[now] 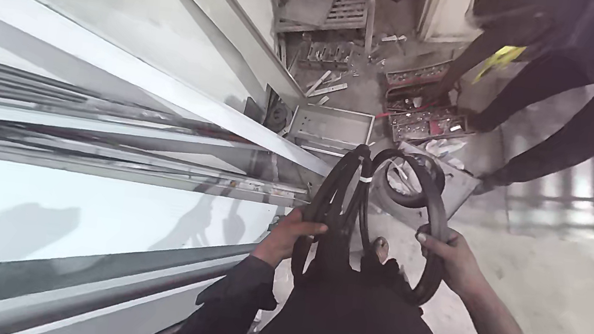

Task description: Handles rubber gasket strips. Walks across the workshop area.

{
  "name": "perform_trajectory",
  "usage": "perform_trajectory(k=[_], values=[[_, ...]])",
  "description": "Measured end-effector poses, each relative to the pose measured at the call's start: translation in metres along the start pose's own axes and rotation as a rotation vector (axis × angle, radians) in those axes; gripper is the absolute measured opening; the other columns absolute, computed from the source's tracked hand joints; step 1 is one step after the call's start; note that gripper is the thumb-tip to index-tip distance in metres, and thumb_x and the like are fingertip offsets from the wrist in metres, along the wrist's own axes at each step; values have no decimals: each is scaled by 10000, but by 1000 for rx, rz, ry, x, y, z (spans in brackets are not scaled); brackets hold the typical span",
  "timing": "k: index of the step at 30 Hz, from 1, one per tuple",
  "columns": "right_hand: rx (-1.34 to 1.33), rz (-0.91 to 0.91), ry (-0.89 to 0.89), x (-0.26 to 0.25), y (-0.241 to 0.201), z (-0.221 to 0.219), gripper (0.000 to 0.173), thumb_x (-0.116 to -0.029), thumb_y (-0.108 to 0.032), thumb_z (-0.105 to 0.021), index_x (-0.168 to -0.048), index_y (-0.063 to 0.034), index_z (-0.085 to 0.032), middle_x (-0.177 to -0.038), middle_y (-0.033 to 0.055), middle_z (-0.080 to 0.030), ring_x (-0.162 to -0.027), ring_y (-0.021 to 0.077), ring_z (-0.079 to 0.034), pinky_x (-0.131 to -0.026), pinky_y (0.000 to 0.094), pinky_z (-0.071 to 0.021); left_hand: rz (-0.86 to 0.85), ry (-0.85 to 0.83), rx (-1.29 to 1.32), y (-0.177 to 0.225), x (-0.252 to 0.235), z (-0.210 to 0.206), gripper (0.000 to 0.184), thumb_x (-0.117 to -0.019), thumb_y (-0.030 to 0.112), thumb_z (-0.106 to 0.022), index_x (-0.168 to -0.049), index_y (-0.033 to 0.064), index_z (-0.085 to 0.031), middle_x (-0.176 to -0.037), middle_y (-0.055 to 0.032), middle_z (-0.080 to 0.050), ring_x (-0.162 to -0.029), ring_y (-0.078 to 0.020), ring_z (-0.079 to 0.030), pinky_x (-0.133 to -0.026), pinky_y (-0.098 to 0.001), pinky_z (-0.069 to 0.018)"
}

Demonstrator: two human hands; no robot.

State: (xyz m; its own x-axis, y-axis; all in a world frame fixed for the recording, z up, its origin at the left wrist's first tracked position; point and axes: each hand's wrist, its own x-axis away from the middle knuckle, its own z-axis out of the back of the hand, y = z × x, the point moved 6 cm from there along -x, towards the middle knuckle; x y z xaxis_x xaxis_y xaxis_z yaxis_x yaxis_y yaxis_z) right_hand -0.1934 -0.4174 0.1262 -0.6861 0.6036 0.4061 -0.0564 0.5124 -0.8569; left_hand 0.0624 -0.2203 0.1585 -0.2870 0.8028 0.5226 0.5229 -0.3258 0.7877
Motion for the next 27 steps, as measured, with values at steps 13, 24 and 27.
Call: perform_trajectory(k=[13,24,27], values=[[-20,-124,-31,-36,2,-112,275,-890,-153,-782,-1122,-31,-703,-992,55,-752,-904,143,-718,-850,343,-611,73,-168,-56,12,-48,-26,343,-808,30,-718,-1144,-4,-657,-942,-63,-726,-700,-110,-647,-632,-276,-562],[-83,-136,105,-18,18,-75,383,-835,-191,-800,-1134,5,-664,-991,108,-747,-877,189,-727,-818,374,-619,53,-18,-132,58,-70,39,256,-1018,200,-557,-1107,-3,-685,-695,-6,-636,-570,-80,-589,-545,-226,-528],[-76,-137,113,-17,18,-78,394,-833,-192,-804,-1140,11,-664,-1002,114,-747,-881,192,-726,-824,371,-615,60,-64,-29,52,-71,27,401,-1089,282,-420,-1083,-16,-689,-649,-9,-608,-530,-80,-567,-525,-227,-525]])
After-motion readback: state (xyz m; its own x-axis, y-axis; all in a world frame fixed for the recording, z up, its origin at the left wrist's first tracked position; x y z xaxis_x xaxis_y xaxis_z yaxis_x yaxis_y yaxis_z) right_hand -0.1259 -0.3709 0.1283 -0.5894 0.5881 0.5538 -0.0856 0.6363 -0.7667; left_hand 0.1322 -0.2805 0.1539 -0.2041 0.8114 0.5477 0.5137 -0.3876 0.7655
